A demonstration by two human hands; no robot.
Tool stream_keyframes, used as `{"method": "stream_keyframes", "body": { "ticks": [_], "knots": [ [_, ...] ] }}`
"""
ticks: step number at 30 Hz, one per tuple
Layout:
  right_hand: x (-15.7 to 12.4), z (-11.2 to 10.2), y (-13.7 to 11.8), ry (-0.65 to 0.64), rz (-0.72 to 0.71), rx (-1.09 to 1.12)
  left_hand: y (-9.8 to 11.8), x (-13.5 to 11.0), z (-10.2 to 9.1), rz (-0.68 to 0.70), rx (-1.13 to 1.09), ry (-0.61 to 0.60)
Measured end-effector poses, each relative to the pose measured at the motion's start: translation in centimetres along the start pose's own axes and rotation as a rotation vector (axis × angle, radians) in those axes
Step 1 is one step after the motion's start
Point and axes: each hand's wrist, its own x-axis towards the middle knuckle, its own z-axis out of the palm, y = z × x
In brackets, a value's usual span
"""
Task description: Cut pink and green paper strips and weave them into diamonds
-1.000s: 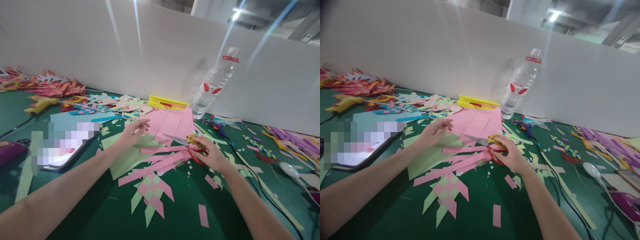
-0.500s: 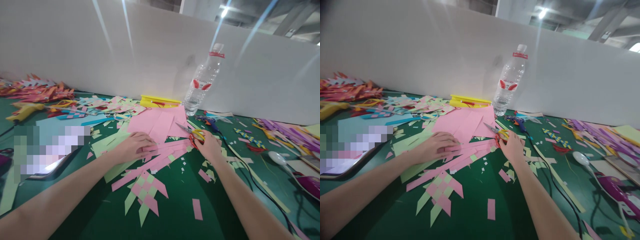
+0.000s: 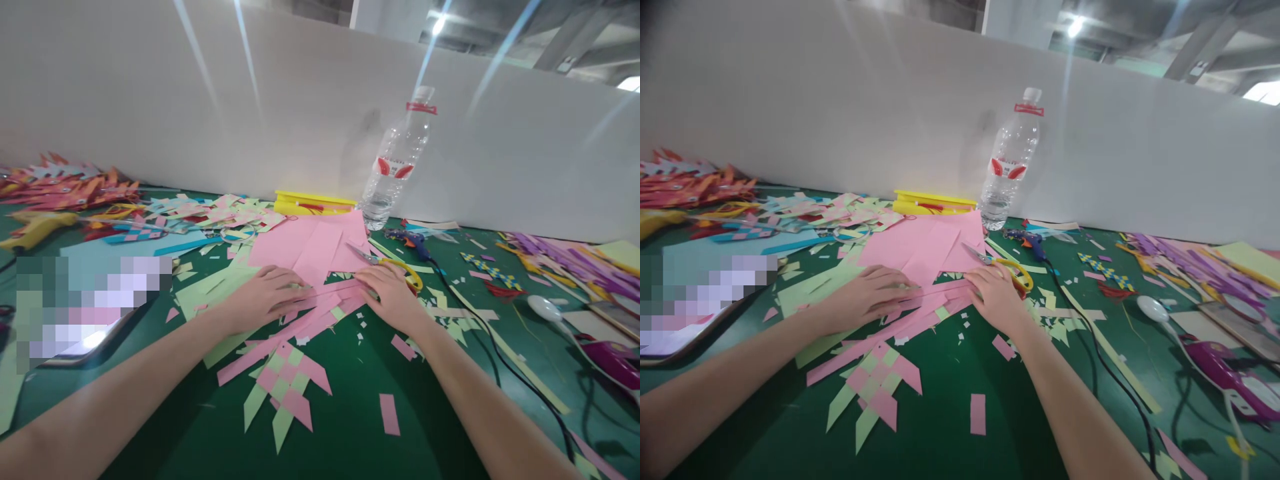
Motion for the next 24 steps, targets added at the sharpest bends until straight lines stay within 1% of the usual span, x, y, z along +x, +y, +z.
{"method": "stream_keyframes", "body": {
  "ticks": [3,8,11,14,16,18,21,24],
  "knots": [
    [-0.06,0.16,0.11,-0.003,0.015,0.004,0.16,0.13,0.02,0.030,0.016,-0.009],
    [0.00,0.28,0.44,0.029,0.024,0.036,0.10,0.13,-0.03,0.033,0.048,-0.001],
    [0.08,0.30,0.47,0.049,0.032,0.069,0.18,0.12,-0.17,0.034,0.090,0.036],
    [0.11,0.19,0.30,0.062,0.034,0.087,0.21,0.08,-0.29,0.015,0.133,0.117],
    [0.12,0.10,0.18,0.070,0.025,0.091,0.16,0.03,-0.32,-0.010,0.165,0.196],
    [0.14,0.08,0.20,0.087,0.015,0.099,0.04,-0.04,-0.28,-0.064,0.199,0.287],
    [0.15,0.23,0.52,0.133,0.018,0.136,-0.15,-0.15,-0.11,-0.188,0.207,0.422],
    [0.16,0.39,0.78,0.199,0.067,0.191,-0.19,-0.18,0.08,-0.246,0.174,0.484]
  ]
}}
